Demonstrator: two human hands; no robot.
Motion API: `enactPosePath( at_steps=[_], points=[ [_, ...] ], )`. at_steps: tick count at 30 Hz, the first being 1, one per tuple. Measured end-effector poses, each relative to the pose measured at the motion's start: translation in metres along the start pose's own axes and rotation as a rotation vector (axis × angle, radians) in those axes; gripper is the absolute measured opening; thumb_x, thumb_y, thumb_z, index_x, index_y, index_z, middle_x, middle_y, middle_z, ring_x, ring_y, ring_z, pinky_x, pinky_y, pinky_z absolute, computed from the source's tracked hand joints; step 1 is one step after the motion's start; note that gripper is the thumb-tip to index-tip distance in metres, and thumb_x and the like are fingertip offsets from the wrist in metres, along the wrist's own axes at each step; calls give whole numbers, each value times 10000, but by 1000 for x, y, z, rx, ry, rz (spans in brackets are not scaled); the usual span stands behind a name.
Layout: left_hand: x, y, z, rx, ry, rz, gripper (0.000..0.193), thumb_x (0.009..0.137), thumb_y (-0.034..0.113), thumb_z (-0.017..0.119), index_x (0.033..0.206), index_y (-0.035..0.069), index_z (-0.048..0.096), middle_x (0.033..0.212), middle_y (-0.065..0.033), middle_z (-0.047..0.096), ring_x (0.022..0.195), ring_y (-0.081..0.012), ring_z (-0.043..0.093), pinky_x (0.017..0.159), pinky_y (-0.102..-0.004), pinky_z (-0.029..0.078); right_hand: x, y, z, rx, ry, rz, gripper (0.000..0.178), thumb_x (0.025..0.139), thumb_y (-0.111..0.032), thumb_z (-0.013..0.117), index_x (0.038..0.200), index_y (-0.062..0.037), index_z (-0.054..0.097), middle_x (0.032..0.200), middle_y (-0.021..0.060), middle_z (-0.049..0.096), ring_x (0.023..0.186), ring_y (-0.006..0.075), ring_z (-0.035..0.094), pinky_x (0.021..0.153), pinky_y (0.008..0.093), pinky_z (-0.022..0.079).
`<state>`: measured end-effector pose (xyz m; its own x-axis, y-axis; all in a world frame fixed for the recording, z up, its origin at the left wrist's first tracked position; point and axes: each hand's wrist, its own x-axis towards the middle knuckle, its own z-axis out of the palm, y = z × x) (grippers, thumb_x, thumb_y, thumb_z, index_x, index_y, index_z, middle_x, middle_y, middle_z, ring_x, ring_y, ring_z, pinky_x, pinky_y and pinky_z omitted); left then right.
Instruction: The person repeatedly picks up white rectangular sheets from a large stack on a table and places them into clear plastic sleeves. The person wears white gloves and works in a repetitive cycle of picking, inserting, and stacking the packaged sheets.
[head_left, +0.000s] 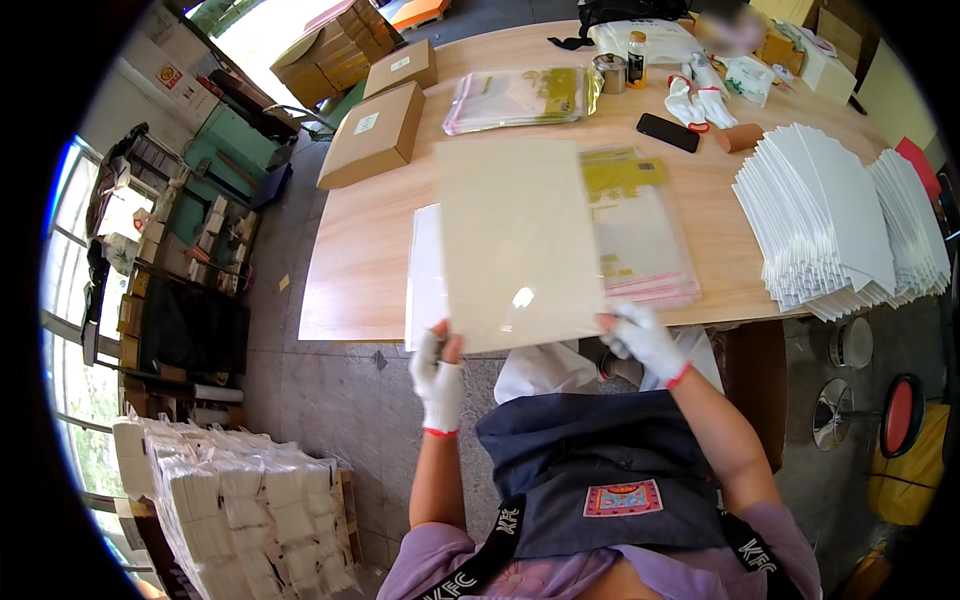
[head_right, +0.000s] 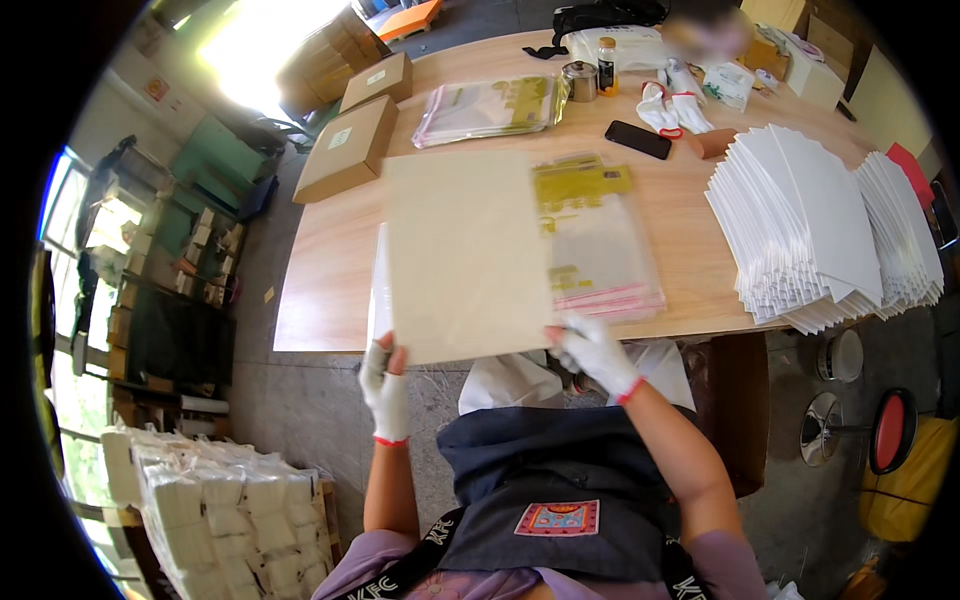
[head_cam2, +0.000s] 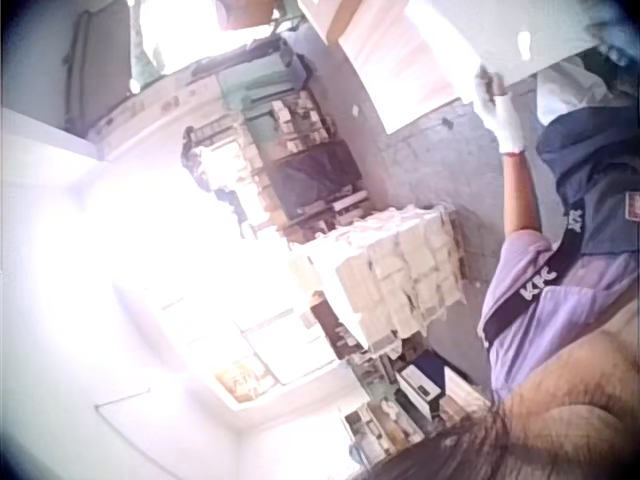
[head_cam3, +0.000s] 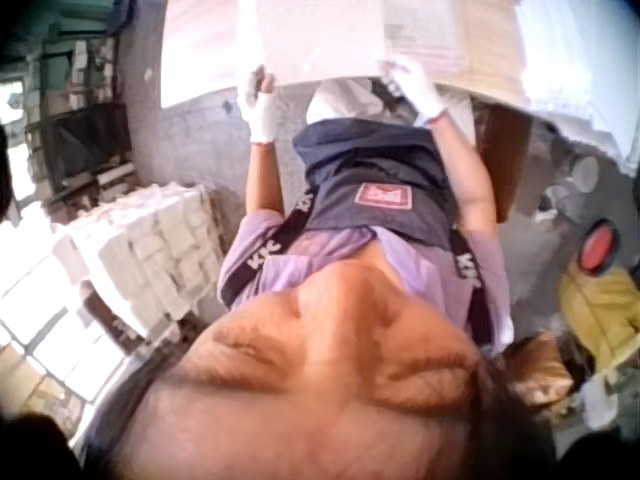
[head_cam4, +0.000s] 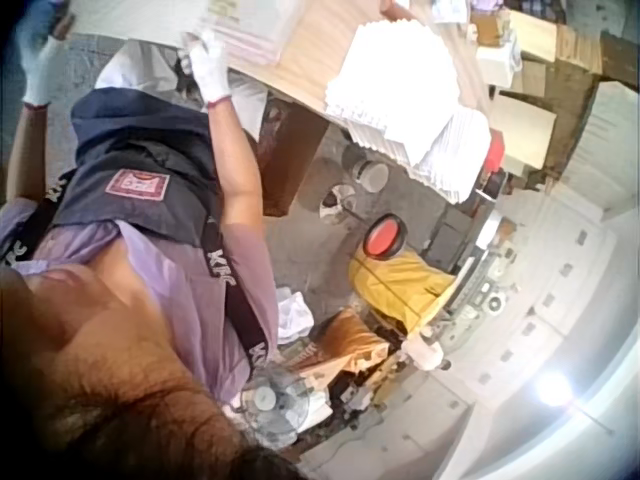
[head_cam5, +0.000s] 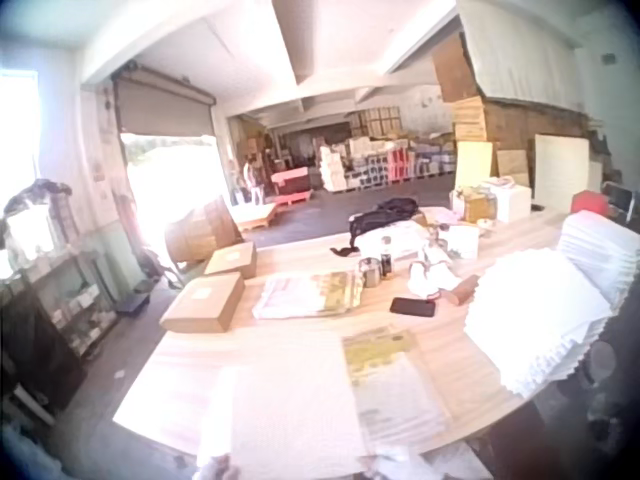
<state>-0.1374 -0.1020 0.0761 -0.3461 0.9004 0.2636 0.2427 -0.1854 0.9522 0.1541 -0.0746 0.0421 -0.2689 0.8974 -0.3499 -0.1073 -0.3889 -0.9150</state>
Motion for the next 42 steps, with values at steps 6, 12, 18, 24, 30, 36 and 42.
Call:
enactPosePath(
  at_steps=[6, 12, 18, 24, 30, 36, 42],
  points=[
    [35, -86, -72, 449, 1, -106, 328, 902, 103, 522, 1206, -18, 530, 1099, -101, 592, 984, -150, 541, 838, -260, 435, 60, 27, 96, -659, -38, -81, 445, 821, -472, 573, 807, -29, 601, 689, 68, 649, 594, 220, 617, 542, 343, 480],
    [35, -81, -79, 409, -94, -45, 501, 804, -3, 598, 1286, 65, 477, 1387, -152, 409, 1192, -245, 482, 949, -301, 415, 38, -10, 119, -1430, 78, -220, 565, 785, -576, 545, 892, -22, 562, 650, 104, 641, 683, 256, 652, 552, 372, 490],
    [52, -74, -66, 621, -330, 9, 553, 701, 56, 731, 1221, 135, 561, 1401, -188, 369, 1147, -308, 528, 869, -342, 484, 67, 23, 114, -1575, 115, -441, 449, 789, -455, 590, 906, -23, 551, 626, 98, 632, 591, 253, 642, 500, 377, 483],
    [52, -120, -76, 237, -348, -24, 560, 709, -173, 581, 1242, -9, 529, 1379, -128, 378, 1130, -170, 487, 888, -248, 444, 36, -10, 84, -1253, 20, -427, 422, 792, -437, 596, 922, -40, 542, 722, 155, 633, 713, 327, 632, 645, 420, 483],
    [54, -110, -83, 440, -383, 0, 615, 659, -83, 700, 1237, 66, 555, 1448, -186, 292, 1253, -252, 411, 966, -312, 402, -77, -56, -56, -495, 309, -491, 260, 809, -213, 648, 999, -51, 578, 894, 61, 621, 829, 123, 590, 723, 288, 469],
    [59, -43, -61, 828, -370, 154, 887, 585, -27, 738, 1377, 112, 362, 1477, -173, 223, 1344, -333, 262, 1040, -410, 330, -175, -84, -242, -688, 1369, -472, 144, 850, -173, 530, 943, -85, 596, 728, 59, 598, 639, 160, 575, 587, 306, 462],
    [61, 2, 10, 650, -471, 443, 698, 646, -17, 708, 1297, 75, 476, 1430, -136, 344, 1346, -315, 266, 1050, -393, 304, -177, -133, -239, -1733, 1057, -448, 281, 820, -380, 573, 919, -118, 595, 919, 41, 621, 898, 240, 581, 763, 370, 453]
  ],
)
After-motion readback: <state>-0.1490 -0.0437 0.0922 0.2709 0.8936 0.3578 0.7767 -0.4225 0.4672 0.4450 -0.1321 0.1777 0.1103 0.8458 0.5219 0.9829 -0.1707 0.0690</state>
